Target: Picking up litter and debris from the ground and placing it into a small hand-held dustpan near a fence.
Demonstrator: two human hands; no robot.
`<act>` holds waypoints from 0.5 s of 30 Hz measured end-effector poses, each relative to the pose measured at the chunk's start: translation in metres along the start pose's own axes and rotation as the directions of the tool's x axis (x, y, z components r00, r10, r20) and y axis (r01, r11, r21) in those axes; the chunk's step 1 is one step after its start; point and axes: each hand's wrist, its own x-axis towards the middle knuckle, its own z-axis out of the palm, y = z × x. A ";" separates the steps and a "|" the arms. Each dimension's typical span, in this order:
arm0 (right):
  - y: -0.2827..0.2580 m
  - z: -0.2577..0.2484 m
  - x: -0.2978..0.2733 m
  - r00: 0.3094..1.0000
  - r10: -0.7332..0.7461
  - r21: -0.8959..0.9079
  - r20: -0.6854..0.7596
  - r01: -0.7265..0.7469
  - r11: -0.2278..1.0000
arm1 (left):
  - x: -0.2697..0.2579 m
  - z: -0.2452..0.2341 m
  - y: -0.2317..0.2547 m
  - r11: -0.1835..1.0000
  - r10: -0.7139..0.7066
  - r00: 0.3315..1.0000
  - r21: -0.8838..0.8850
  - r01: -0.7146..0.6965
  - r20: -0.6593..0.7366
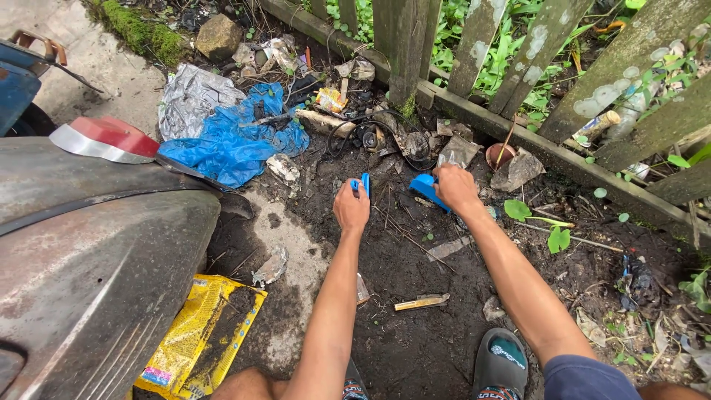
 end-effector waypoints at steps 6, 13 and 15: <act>-0.014 -0.006 0.001 0.998 0.007 0.103 0.065 -0.013 0.995 | 0.000 0.002 0.002 1.000 -0.015 1.000 0.010 0.015 0.003; -0.020 -0.040 -0.011 0.994 0.075 0.187 0.084 -0.090 0.978 | 0.000 0.001 0.003 1.000 -0.011 1.000 0.007 0.011 0.006; -0.022 -0.053 -0.019 0.988 0.114 0.245 0.102 -0.136 0.960 | 0.000 -0.002 0.004 1.000 -0.015 1.000 0.007 0.015 0.010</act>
